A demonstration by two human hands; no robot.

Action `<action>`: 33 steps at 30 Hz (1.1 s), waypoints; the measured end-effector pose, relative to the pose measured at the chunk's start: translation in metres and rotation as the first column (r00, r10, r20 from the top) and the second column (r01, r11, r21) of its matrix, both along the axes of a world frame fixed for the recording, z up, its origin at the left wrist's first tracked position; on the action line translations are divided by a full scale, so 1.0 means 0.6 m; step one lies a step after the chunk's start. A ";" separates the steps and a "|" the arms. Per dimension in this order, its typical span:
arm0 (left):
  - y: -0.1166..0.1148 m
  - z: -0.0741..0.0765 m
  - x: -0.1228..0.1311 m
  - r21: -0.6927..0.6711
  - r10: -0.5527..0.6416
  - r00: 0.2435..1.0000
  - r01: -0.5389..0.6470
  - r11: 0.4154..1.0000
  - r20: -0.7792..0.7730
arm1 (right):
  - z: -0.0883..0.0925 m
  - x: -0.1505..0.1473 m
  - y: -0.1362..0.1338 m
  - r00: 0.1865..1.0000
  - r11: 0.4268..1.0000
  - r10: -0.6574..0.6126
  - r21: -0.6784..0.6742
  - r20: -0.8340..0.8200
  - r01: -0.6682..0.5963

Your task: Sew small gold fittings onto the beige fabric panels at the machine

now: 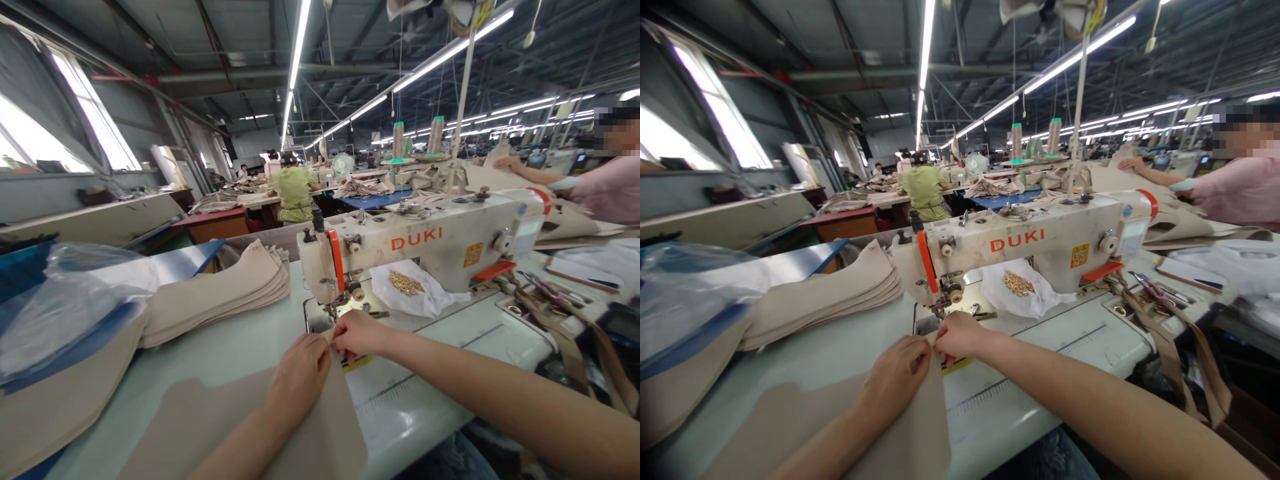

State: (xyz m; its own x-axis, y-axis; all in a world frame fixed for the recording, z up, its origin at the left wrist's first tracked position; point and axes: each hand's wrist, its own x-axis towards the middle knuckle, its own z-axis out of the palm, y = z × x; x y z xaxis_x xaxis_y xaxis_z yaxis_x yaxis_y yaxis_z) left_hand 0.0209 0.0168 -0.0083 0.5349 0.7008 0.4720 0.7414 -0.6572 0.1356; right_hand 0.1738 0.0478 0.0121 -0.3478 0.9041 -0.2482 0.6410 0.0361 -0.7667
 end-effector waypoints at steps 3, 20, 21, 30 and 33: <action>0.003 -0.001 -0.002 -0.010 0.002 0.999 -0.001 1.000 0.034 | -0.007 0.018 -0.022 0.999 0.980 -0.011 0.200 0.044 0.002; 0.010 0.002 -0.008 -0.122 0.000 1.000 0.002 0.993 0.012 | -0.037 0.066 -0.080 0.811 0.377 0.230 0.719 0.538 -0.584; 0.010 0.002 -0.009 -0.125 -0.003 1.000 0.004 0.992 0.004 | -0.040 0.063 -0.079 0.828 0.382 0.220 0.736 0.516 -0.559; 0.008 -0.013 -0.010 0.003 -0.039 0.997 0.039 0.999 0.060 | -0.048 0.050 -0.066 0.799 0.347 0.320 0.721 0.510 -0.599; 0.008 -0.016 -0.010 0.028 -0.047 0.995 0.045 0.999 0.083 | -0.050 0.052 -0.065 0.810 0.362 0.332 0.727 0.484 -0.583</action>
